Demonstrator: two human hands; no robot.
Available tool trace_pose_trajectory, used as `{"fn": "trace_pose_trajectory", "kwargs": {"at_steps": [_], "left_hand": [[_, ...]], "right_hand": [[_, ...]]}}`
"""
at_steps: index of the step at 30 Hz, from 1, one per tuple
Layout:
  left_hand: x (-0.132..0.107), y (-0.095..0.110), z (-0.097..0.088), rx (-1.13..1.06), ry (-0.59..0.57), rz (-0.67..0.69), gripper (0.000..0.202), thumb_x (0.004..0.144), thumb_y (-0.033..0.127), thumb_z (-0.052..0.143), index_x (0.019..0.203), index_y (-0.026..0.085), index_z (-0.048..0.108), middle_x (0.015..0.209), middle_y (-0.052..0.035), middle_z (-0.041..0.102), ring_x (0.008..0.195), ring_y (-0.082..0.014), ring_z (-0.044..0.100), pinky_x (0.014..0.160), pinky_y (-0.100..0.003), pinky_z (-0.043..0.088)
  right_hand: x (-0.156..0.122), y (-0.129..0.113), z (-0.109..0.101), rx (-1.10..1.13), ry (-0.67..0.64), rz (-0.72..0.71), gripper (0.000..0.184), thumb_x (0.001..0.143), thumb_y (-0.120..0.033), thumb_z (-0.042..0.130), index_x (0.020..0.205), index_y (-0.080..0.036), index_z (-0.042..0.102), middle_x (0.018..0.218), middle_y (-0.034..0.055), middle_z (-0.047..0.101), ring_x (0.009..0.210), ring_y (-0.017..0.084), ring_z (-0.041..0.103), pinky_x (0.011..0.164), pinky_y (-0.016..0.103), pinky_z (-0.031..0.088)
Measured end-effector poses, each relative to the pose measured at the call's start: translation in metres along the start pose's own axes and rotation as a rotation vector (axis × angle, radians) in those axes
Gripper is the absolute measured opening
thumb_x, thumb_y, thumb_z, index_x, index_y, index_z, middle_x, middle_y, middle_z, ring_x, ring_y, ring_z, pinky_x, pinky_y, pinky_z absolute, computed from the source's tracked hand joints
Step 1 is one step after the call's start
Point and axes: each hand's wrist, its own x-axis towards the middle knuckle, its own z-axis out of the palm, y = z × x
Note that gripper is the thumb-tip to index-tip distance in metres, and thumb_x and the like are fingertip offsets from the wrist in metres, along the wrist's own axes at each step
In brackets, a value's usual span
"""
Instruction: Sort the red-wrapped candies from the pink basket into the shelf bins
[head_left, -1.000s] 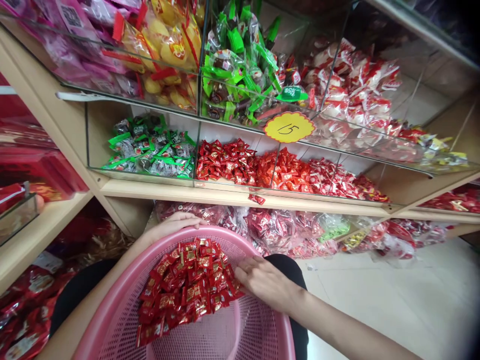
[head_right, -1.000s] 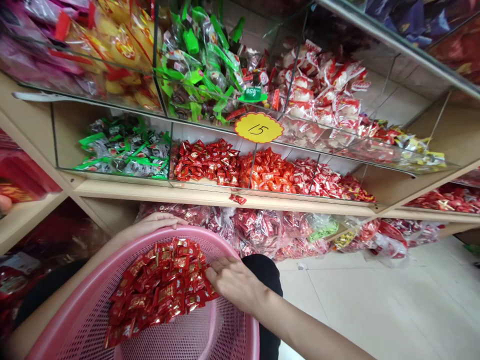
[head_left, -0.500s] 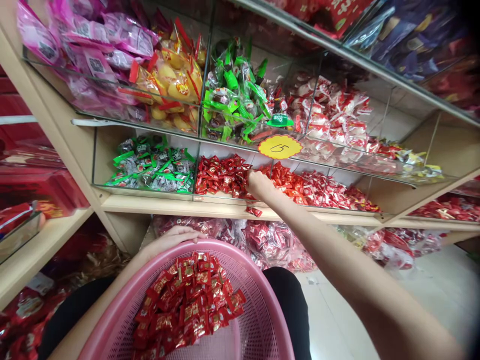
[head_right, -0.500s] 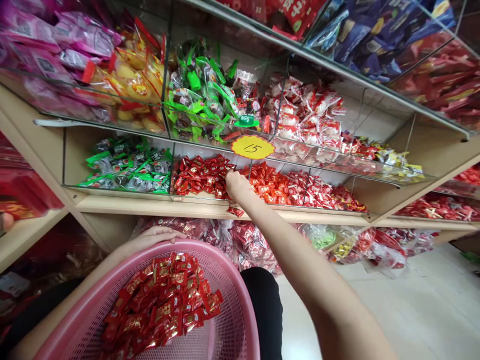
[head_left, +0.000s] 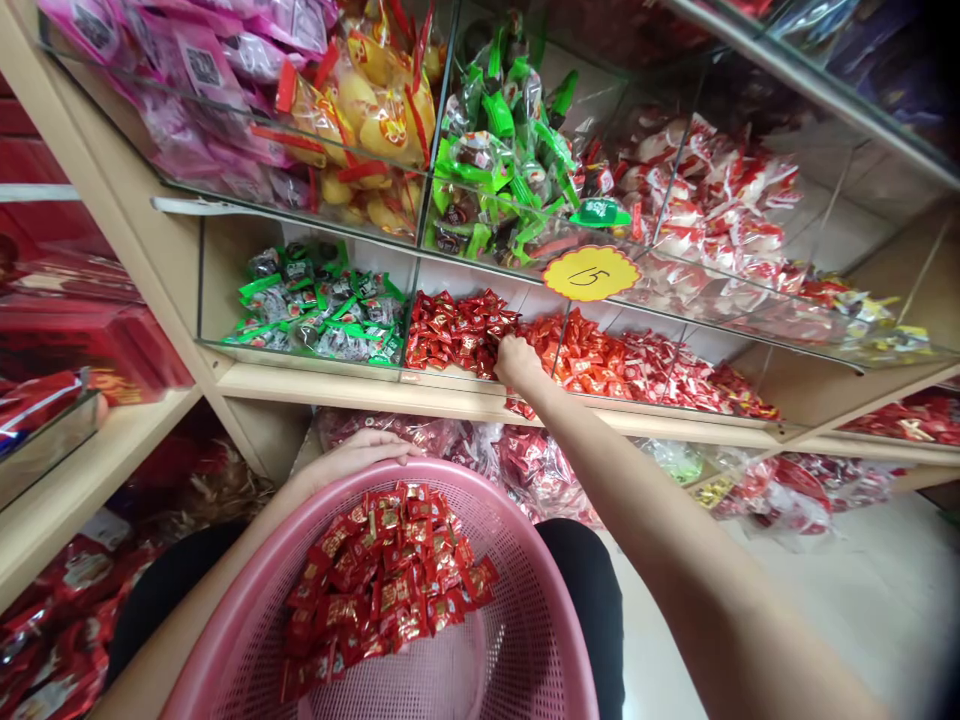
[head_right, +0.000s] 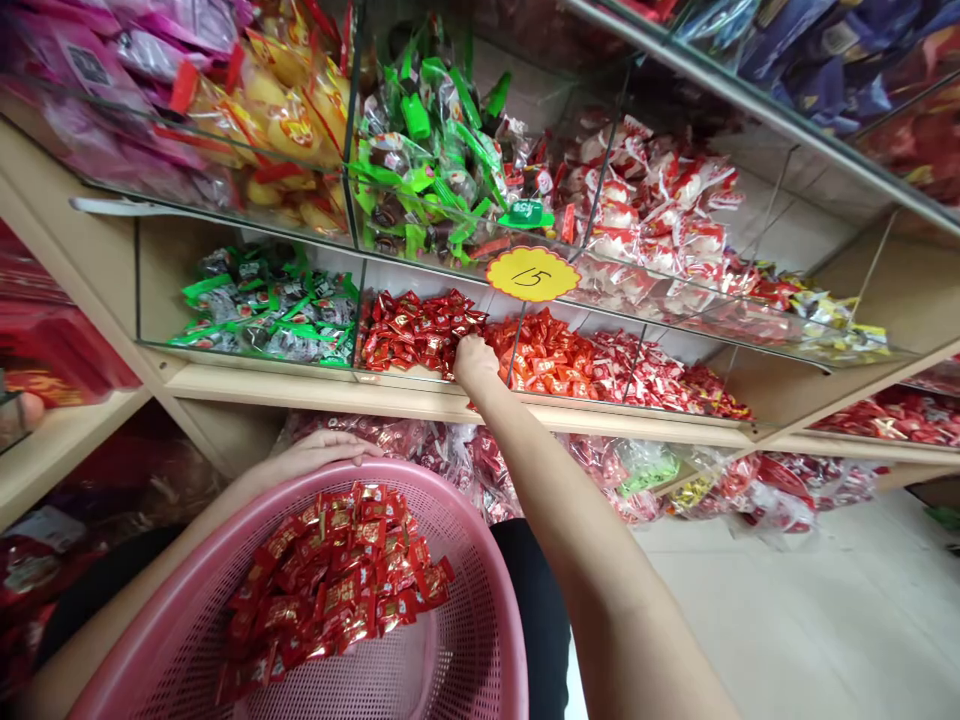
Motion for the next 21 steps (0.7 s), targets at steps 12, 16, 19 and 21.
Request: {"fn": "trace_pose_trajectory", "kwargs": {"at_steps": [12,16,19,21], "left_hand": [[-0.001,0.005,0.002,0.022,0.025,-0.008,0.037,0.078,0.050,0.061,0.072,0.013,0.062,0.119,-0.0090,0.064,0.106,-0.0228,0.057,0.090,-0.032,0.039],[0.003,-0.001,-0.002,0.034,0.009,-0.016,0.033,0.080,0.048,0.060,0.071,0.015,0.062,0.120,-0.0075,0.063,0.106,-0.0211,0.058,0.090,-0.031,0.040],[0.004,-0.003,-0.003,0.026,-0.006,-0.010,0.033,0.081,0.047,0.059,0.072,0.015,0.062,0.122,-0.0073,0.062,0.108,-0.0216,0.058,0.092,-0.031,0.039],[0.004,-0.004,-0.003,0.025,-0.010,-0.006,0.033,0.081,0.047,0.059,0.073,0.015,0.062,0.122,-0.0075,0.062,0.108,-0.0218,0.058,0.093,-0.032,0.038]], "right_hand": [[0.005,0.004,0.004,0.091,-0.006,0.043,0.042,0.082,-0.019,0.060,0.122,-0.008,0.056,0.116,0.0240,0.060,0.110,0.028,0.059,0.088,0.035,0.049],[0.005,0.005,0.004,0.111,-0.005,0.046,0.045,0.081,-0.018,0.060,0.124,-0.006,0.053,0.119,0.0245,0.058,0.111,0.027,0.058,0.088,0.034,0.048],[0.007,0.006,0.005,0.123,-0.013,0.049,0.046,0.080,-0.017,0.062,0.124,-0.005,0.053,0.119,0.0244,0.058,0.110,0.027,0.059,0.088,0.033,0.048],[0.007,0.006,0.006,0.129,-0.020,0.055,0.046,0.079,-0.015,0.063,0.122,-0.004,0.054,0.118,0.0246,0.058,0.109,0.027,0.060,0.088,0.033,0.048]]}}
